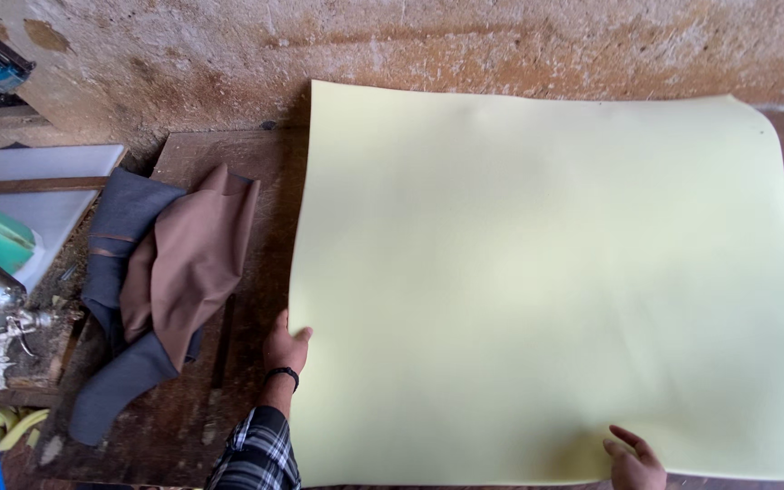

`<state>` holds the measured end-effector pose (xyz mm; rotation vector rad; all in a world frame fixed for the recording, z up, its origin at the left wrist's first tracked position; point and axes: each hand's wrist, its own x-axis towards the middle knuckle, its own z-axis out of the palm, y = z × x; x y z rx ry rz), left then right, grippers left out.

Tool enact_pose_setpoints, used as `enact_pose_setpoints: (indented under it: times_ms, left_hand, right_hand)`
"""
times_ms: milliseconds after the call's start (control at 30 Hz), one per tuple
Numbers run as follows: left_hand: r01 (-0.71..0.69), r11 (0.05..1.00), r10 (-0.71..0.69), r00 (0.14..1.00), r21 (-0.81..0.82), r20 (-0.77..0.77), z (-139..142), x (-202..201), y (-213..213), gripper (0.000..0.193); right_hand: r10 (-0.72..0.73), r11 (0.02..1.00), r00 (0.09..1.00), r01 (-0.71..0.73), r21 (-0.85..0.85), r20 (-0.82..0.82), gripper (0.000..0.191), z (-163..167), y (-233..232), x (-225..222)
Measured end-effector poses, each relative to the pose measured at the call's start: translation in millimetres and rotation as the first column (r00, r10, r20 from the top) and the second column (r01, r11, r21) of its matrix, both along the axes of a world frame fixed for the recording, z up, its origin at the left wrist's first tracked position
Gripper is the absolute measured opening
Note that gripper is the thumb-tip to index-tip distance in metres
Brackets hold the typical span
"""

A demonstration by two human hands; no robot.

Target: The person aligns a brown fabric sheet over a yellow foam sheet on a wooden workbench, sprays adhesive onto the foam, and presses the fabric onto the foam. The person then trims the excess foam along the fabric edge using a straightedge and a cutting tool, repeating the process with additional sheets.

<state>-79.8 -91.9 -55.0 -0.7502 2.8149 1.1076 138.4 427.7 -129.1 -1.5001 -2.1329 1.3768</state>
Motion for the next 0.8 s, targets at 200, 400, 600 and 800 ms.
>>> enact_pose_setpoints:
  times_ms: [200, 400, 600, 800]
  left_hand:
    - [-0.063, 0.979, 0.017, 0.973, 0.195, 0.229, -14, 31, -37, 0.06]
    - [0.016, 0.993, -0.029, 0.994, 0.117, 0.105, -32, 71, -34, 0.039]
    - [-0.095, 0.962, 0.091, 0.995, 0.257, 0.028, -26, 80, -39, 0.045]
    - [-0.087, 0.961, 0.083, 0.996, 0.262, 0.025, -19, 98, -33, 0.059]
  right_hand:
    - [-0.228, 0.961, 0.974, 0.224, -0.163, -0.005, 0.034, 10, -35, 14]
    - [-0.275, 0.946, 0.958, 0.255, -0.2, -0.079, 0.03, 20, -32, 32]
    - [-0.266, 0.936, 0.956, 0.225, -0.27, -0.125, 0.029, 27, -41, 39]
    - [-0.164, 0.982, 0.983, 0.155, -0.106, -0.084, 0.026, 31, -46, 46]
